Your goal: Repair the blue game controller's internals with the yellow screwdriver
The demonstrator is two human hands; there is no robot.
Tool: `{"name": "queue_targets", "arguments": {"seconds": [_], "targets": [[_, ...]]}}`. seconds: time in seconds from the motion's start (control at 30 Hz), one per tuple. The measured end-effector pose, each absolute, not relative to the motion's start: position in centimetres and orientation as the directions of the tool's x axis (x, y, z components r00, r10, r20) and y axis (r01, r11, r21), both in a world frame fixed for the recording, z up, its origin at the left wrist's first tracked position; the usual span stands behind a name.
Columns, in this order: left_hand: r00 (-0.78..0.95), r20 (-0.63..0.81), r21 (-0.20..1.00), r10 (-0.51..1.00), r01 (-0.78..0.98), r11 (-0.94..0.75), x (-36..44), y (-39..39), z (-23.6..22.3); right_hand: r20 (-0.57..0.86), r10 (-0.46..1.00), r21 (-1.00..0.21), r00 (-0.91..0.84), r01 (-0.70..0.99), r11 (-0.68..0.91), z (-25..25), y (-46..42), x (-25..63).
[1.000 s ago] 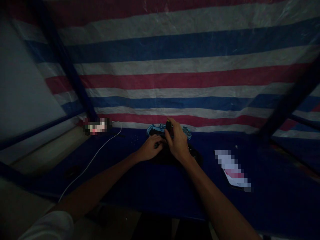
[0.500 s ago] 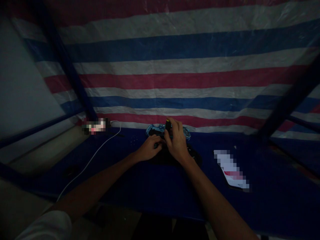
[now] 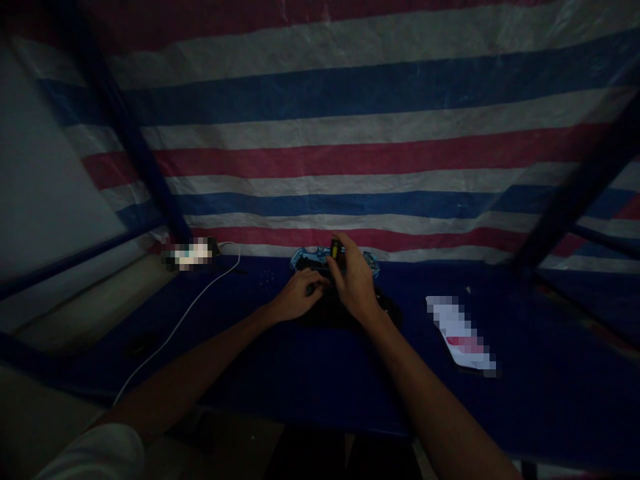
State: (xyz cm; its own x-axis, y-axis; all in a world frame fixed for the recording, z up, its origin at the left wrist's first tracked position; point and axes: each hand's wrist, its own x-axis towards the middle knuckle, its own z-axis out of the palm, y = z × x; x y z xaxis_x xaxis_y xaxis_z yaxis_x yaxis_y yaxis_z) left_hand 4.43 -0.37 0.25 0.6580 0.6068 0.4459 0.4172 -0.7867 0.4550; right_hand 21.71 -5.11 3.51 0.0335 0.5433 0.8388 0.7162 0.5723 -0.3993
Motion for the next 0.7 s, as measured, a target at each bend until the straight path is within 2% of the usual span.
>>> {"name": "queue_targets", "arguments": {"seconds": [0.7], "targets": [[0.654,0.445,0.475,0.612,0.407,-0.78,4.31,-0.51,0.43,0.864,0.483,-0.438,0.142,0.686,0.582,3.85,-5.5,21.69]]}}
